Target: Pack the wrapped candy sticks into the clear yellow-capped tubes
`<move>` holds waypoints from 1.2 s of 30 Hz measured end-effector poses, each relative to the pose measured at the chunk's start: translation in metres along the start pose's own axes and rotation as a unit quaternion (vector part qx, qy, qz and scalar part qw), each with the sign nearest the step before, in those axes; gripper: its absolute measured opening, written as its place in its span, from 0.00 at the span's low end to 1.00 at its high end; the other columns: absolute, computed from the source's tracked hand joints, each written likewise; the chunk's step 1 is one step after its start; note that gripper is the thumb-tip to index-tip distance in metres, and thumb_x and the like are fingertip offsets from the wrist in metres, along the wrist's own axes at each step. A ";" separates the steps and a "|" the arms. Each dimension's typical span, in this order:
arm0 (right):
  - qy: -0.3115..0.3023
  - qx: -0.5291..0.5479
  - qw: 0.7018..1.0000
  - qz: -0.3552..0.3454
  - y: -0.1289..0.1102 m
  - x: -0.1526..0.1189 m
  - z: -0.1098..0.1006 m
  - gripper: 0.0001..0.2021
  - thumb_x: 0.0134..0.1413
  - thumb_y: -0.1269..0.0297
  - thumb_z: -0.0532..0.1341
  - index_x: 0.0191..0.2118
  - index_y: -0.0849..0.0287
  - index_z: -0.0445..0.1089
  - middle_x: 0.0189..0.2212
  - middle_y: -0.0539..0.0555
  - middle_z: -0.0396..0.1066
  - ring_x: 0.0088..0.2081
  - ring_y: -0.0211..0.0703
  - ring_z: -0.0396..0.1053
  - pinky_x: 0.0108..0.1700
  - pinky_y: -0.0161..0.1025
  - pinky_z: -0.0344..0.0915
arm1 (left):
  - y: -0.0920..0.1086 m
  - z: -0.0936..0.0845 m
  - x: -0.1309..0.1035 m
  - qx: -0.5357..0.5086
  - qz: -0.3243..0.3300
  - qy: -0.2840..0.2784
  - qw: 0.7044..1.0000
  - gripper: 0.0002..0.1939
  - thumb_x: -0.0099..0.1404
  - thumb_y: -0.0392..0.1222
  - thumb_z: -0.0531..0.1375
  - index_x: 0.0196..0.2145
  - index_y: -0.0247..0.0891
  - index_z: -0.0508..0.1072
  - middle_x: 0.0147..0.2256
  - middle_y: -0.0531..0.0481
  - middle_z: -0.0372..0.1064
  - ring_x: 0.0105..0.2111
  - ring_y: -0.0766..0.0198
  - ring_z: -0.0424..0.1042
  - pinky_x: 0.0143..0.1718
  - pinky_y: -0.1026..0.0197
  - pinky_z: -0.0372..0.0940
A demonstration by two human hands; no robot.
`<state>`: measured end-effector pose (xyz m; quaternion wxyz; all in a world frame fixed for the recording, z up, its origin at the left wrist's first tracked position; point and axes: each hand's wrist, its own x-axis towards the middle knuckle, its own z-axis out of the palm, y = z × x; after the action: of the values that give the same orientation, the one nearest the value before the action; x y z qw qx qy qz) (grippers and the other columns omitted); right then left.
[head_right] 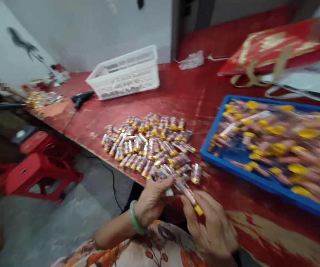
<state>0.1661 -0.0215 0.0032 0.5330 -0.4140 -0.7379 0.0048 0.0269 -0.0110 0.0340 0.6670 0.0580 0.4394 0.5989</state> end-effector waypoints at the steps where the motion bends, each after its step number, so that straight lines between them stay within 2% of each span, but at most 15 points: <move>1: -0.024 -0.010 0.999 -0.045 0.004 -0.002 0.003 0.19 0.48 0.72 0.68 0.48 0.54 0.72 0.39 0.53 0.77 0.35 0.44 0.75 0.37 0.38 0.69 | 0.000 0.000 0.000 -0.008 0.016 0.002 1.000 0.24 0.41 0.44 0.75 0.36 0.33 0.77 0.36 0.44 0.76 0.30 0.61 0.74 0.29 0.61 0.70; 3: -0.039 -0.020 0.995 -0.091 0.010 -0.004 0.010 0.15 0.50 0.70 0.67 0.45 0.51 0.74 0.39 0.51 0.77 0.35 0.45 0.75 0.37 0.39 0.69 | 0.000 -0.001 0.001 -0.026 0.052 0.007 0.998 0.27 0.39 0.44 0.75 0.38 0.33 0.77 0.38 0.41 0.76 0.32 0.58 0.75 0.31 0.61 0.70; 6: -0.011 0.003 0.998 -0.068 0.012 -0.003 0.019 0.17 0.52 0.68 0.66 0.49 0.51 0.73 0.39 0.53 0.76 0.36 0.47 0.74 0.40 0.42 0.69 | 0.001 -0.003 0.000 -0.037 0.078 0.012 0.996 0.30 0.38 0.43 0.76 0.41 0.33 0.77 0.39 0.40 0.76 0.33 0.57 0.75 0.32 0.60 0.70; 7: -0.024 0.028 0.997 -0.069 0.011 -0.001 0.020 0.20 0.53 0.68 0.66 0.53 0.52 0.71 0.40 0.54 0.76 0.37 0.47 0.74 0.41 0.42 0.69 | 0.002 -0.005 -0.001 -0.035 0.081 0.013 0.996 0.30 0.39 0.42 0.75 0.42 0.33 0.77 0.39 0.40 0.76 0.32 0.58 0.75 0.31 0.60 0.70; 9: -0.090 0.089 0.988 -0.084 0.012 0.005 0.021 0.24 0.56 0.66 0.62 0.59 0.53 0.64 0.45 0.55 0.74 0.41 0.48 0.74 0.42 0.42 0.70 | 0.004 -0.008 -0.001 -0.027 0.082 0.002 0.996 0.29 0.41 0.42 0.75 0.42 0.34 0.77 0.39 0.40 0.76 0.32 0.57 0.76 0.31 0.60 0.69; 11: -0.150 0.136 0.976 -0.086 0.013 0.011 0.018 0.23 0.60 0.65 0.57 0.61 0.52 0.62 0.50 0.55 0.72 0.45 0.48 0.73 0.44 0.42 0.70 | 0.008 -0.010 -0.002 -0.022 0.079 -0.023 0.996 0.27 0.42 0.42 0.75 0.42 0.34 0.77 0.40 0.40 0.76 0.34 0.56 0.76 0.32 0.60 0.70; 12: -0.161 0.148 0.973 -0.074 0.013 0.014 0.015 0.22 0.60 0.65 0.57 0.60 0.51 0.63 0.50 0.55 0.71 0.46 0.48 0.73 0.45 0.42 0.69 | 0.009 -0.011 -0.004 -0.020 0.073 -0.037 0.996 0.27 0.41 0.41 0.75 0.41 0.34 0.77 0.41 0.40 0.76 0.36 0.55 0.76 0.33 0.60 0.70; 15: -0.137 0.153 0.979 -0.009 0.008 0.022 0.007 0.23 0.54 0.67 0.63 0.57 0.52 0.65 0.46 0.55 0.72 0.44 0.47 0.73 0.44 0.42 0.70 | 0.013 -0.009 -0.011 -0.006 0.054 -0.064 0.996 0.27 0.40 0.38 0.75 0.41 0.33 0.77 0.40 0.41 0.76 0.36 0.56 0.76 0.39 0.58 0.69; 17: -0.125 0.163 0.978 0.028 0.003 0.027 0.006 0.21 0.51 0.70 0.64 0.52 0.53 0.68 0.44 0.55 0.72 0.42 0.46 0.72 0.43 0.42 0.71 | 0.014 -0.008 -0.016 0.017 0.040 -0.071 0.997 0.27 0.42 0.37 0.74 0.42 0.33 0.77 0.38 0.42 0.77 0.34 0.58 0.76 0.39 0.58 0.69; 21: -0.131 0.217 0.962 0.101 0.000 0.032 0.014 0.17 0.47 0.74 0.63 0.45 0.55 0.68 0.41 0.55 0.69 0.35 0.41 0.70 0.35 0.39 0.69 | 0.014 -0.010 -0.015 0.051 0.018 -0.090 0.994 0.25 0.47 0.34 0.72 0.45 0.35 0.76 0.37 0.45 0.77 0.34 0.60 0.75 0.39 0.59 0.68; 24: -0.128 0.252 0.947 0.152 0.000 0.032 0.020 0.16 0.45 0.76 0.62 0.42 0.57 0.68 0.38 0.53 0.67 0.30 0.36 0.65 0.31 0.37 0.66 | 0.012 -0.012 -0.012 0.058 0.011 -0.089 0.994 0.27 0.46 0.34 0.73 0.46 0.36 0.75 0.37 0.46 0.77 0.34 0.61 0.75 0.40 0.59 0.68; 28: -0.117 0.253 0.950 0.144 0.000 0.030 0.020 0.14 0.47 0.76 0.62 0.42 0.57 0.68 0.36 0.53 0.67 0.29 0.35 0.63 0.31 0.36 0.65 | 0.010 -0.012 -0.009 0.067 0.020 -0.089 0.994 0.27 0.44 0.33 0.73 0.44 0.37 0.76 0.39 0.46 0.77 0.36 0.60 0.75 0.41 0.59 0.68; 32: -0.127 0.241 0.955 0.119 0.004 0.029 0.011 0.18 0.49 0.74 0.65 0.47 0.57 0.69 0.42 0.56 0.70 0.36 0.40 0.69 0.38 0.40 0.69 | 0.012 -0.010 -0.004 0.067 -0.003 -0.104 0.992 0.21 0.46 0.34 0.73 0.39 0.34 0.77 0.37 0.46 0.77 0.34 0.62 0.74 0.39 0.61 0.68; 36: -0.114 0.230 0.961 0.101 0.006 0.029 0.003 0.18 0.50 0.75 0.65 0.48 0.56 0.70 0.41 0.57 0.72 0.40 0.44 0.72 0.41 0.41 0.71 | 0.011 -0.011 0.000 0.057 -0.029 -0.125 0.990 0.22 0.46 0.34 0.73 0.41 0.34 0.77 0.34 0.48 0.76 0.32 0.64 0.73 0.37 0.62 0.68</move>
<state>0.1652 0.0013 0.0219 0.5227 -0.3496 -0.7270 0.2758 0.0116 -0.0128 0.0339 0.7297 0.1579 0.3875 0.5408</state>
